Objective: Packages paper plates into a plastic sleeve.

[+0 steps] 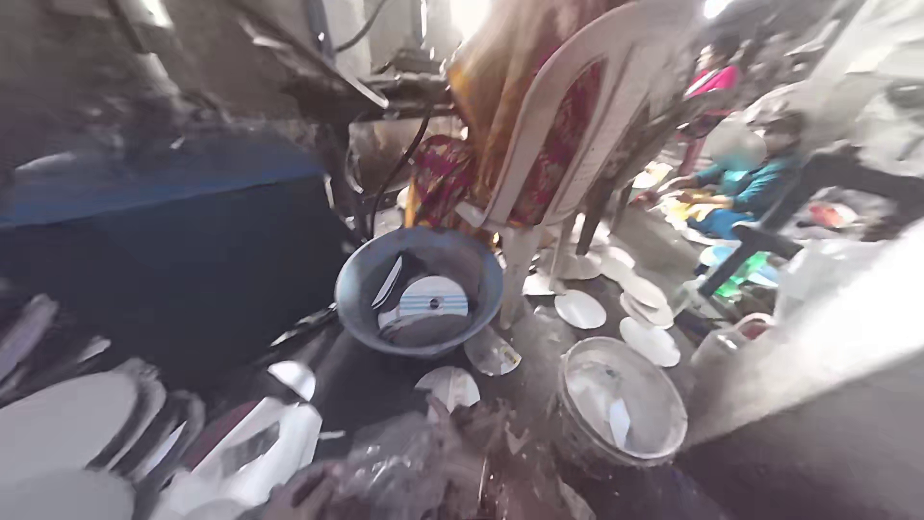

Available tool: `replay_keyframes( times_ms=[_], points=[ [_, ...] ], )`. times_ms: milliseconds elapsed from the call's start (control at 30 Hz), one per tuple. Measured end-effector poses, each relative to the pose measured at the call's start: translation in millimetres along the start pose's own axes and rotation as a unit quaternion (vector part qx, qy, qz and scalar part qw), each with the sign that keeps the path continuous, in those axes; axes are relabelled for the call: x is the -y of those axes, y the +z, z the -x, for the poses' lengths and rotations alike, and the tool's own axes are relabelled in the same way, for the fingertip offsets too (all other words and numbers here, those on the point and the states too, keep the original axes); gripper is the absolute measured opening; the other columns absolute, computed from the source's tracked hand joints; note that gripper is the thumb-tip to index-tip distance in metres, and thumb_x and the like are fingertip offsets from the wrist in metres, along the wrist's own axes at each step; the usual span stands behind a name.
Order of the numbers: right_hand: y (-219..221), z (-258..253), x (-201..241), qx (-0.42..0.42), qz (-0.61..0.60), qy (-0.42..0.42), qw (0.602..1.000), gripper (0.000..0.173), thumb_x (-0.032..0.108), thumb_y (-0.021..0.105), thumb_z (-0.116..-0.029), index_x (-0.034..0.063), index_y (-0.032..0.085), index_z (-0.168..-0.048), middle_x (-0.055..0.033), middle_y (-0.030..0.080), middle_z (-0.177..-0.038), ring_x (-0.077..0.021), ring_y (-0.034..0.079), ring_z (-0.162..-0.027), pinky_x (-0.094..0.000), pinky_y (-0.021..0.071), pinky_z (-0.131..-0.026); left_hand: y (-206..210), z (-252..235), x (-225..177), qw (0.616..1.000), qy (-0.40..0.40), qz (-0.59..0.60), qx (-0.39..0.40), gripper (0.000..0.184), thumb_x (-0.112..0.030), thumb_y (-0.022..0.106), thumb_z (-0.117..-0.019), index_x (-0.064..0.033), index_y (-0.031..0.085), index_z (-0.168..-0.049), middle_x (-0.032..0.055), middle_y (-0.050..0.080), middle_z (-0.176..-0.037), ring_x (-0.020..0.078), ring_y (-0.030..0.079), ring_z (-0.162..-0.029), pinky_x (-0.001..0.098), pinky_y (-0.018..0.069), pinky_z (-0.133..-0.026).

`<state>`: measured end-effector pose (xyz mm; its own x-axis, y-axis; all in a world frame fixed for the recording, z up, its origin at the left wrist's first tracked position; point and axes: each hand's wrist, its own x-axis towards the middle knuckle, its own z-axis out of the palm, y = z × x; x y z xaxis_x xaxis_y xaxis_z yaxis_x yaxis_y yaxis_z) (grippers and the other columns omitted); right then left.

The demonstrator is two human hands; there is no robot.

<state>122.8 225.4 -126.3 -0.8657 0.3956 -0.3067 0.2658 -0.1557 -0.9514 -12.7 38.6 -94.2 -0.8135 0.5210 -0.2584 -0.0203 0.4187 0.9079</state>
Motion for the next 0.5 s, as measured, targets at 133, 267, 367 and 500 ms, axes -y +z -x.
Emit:
replay_keyframes(
  times_ms=[133,267,367,500],
  points=[
    [6,-10,-9,-0.098,-0.006,0.054,0.994,0.030,-0.002,0.061,-0.0969,-0.0091,0.059,-0.126,-0.0163,0.067,-0.108,-0.0164,0.065,-0.093,-0.0332,0.0552,-0.086,-7,-3,0,0.996,0.065,0.028,-0.056,0.016,-0.001,0.068,-0.0924,0.0108,0.069,-0.104,0.0152,0.070,-0.102,0.0131,0.066,-0.090,0.0314,0.0557,-0.086],
    [-3,-22,-16,-0.139,-0.130,0.008,0.982,0.016,-0.003,0.050,-0.1017,-0.0055,0.060,-0.114,-0.0031,0.065,-0.089,-0.0070,0.063,-0.076,-0.0265,0.0560,-0.072,-22,-7,-1,0.988,0.130,0.012,-0.081,0.010,-0.001,0.072,-0.0874,0.0084,0.071,-0.092,0.0126,0.070,-0.104,0.0071,0.066,-0.094,0.0225,0.0551,-0.086],
    [-6,-28,-19,-0.144,-0.174,-0.010,0.974,0.015,0.001,0.045,-0.1045,0.0000,0.060,-0.105,0.0026,0.062,-0.081,-0.0049,0.061,-0.069,-0.0246,0.0554,-0.066,-28,-9,3,0.983,0.148,0.032,-0.106,0.008,-0.003,0.071,-0.0866,0.0047,0.071,-0.088,0.0067,0.070,-0.101,0.0015,0.065,-0.091,0.0173,0.0544,-0.081],
    [-9,-35,-22,-0.160,-0.166,-0.013,0.973,0.017,0.002,0.043,-0.1058,0.0017,0.060,-0.101,0.0026,0.062,-0.082,-0.0037,0.060,-0.071,-0.0231,0.0542,-0.068,-21,-7,-3,0.984,0.041,0.130,-0.112,0.007,0.001,0.062,-0.0965,0.0052,0.066,-0.100,0.0021,0.071,-0.087,0.0055,0.069,-0.077,0.0237,0.0589,-0.075]
  ],
)
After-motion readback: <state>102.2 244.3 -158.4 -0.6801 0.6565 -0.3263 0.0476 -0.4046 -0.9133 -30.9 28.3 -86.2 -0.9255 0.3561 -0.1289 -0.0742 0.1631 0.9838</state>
